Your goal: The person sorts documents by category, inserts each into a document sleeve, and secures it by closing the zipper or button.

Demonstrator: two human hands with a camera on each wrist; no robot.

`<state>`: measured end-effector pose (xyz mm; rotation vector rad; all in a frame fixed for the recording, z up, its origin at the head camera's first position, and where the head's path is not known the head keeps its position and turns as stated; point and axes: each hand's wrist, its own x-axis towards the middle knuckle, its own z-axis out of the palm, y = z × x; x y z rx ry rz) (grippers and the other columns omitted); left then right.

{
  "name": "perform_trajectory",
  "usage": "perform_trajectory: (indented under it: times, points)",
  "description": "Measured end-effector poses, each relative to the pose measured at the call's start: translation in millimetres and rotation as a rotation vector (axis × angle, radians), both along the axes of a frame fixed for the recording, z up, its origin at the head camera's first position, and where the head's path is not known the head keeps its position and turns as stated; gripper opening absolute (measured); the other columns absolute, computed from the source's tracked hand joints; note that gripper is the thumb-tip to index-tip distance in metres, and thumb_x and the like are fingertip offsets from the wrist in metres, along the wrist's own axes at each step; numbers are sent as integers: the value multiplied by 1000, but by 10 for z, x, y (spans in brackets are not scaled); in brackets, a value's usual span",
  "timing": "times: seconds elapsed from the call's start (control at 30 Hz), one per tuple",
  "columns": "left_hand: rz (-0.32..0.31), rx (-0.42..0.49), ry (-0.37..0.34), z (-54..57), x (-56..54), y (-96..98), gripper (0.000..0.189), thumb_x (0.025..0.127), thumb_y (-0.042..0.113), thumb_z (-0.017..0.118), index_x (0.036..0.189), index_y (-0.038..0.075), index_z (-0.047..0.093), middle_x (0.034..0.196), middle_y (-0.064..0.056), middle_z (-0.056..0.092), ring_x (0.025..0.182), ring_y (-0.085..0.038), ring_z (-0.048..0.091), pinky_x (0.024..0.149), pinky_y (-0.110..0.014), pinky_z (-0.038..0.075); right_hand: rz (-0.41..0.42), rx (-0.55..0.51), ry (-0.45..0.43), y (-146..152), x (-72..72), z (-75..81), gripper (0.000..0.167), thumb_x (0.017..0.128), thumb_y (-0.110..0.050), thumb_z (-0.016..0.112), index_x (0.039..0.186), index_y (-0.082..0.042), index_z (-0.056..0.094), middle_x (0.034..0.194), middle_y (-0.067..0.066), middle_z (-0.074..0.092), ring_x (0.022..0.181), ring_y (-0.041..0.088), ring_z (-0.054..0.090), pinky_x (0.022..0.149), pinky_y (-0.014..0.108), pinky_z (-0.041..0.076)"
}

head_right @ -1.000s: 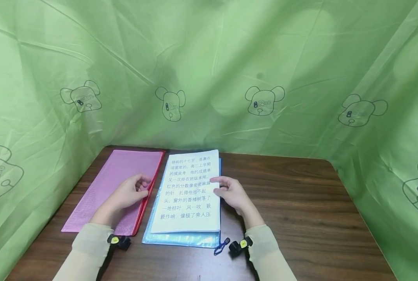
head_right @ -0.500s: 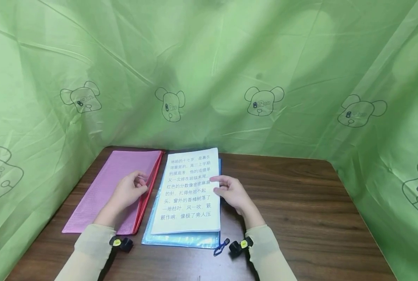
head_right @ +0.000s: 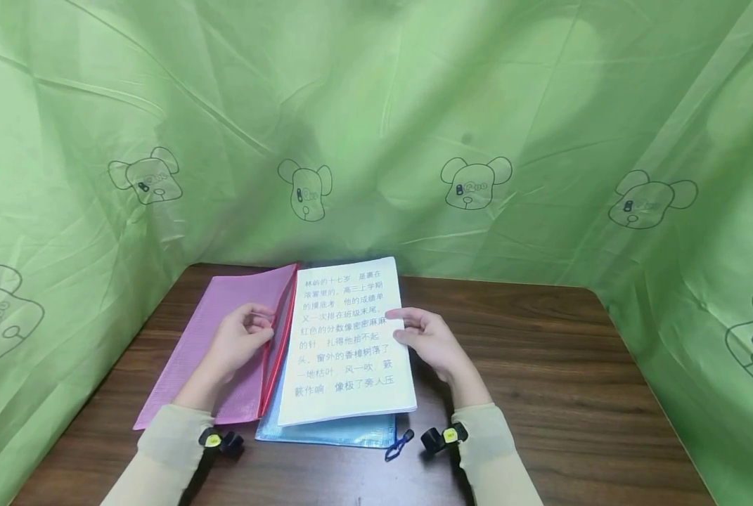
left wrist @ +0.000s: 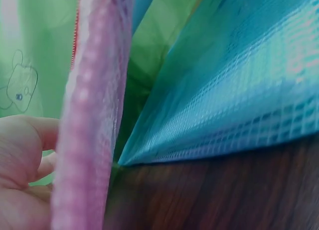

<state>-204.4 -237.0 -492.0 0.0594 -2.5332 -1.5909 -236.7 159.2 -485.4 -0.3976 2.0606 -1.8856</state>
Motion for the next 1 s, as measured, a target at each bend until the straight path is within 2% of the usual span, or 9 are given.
perform_trajectory:
  times: [0.2,0.37,0.5,0.8,1.0]
  points:
    - [5,-21,31,32,-27,93,33,90,-6,72,121,2,70,103,-13,70,88,-22,66,74,-21,56,21,1,-5,39,-21,51,40,103,1,65,144,1,66,127,23,73,103,27,78,89,35,63]
    - [-14,-49,46,32,-53,136,30,90,-5,71,119,3,71,102,-12,69,88,-22,65,74,-21,54,29,18,-22,25,-31,69,39,104,1,65,143,1,67,126,22,74,103,28,78,89,35,63]
    - [-28,-65,31,41,-70,180,27,90,-3,71,117,3,70,101,-11,69,86,-22,64,72,-22,53,32,25,-35,1,-44,66,38,104,1,65,142,1,67,124,22,76,102,28,78,88,35,63]
    - [-29,-142,-4,54,-20,338,24,92,-2,72,114,7,70,98,-8,68,84,-20,61,70,-23,50,45,36,-18,-11,-95,63,38,105,0,63,143,0,67,127,21,74,101,28,77,86,34,63]
    - [-38,-164,-25,57,-4,372,23,93,0,73,114,8,70,98,-7,67,84,-19,60,71,-23,49,-1,14,-11,-26,-88,99,38,105,0,63,143,-1,67,130,22,72,102,28,76,85,34,64]
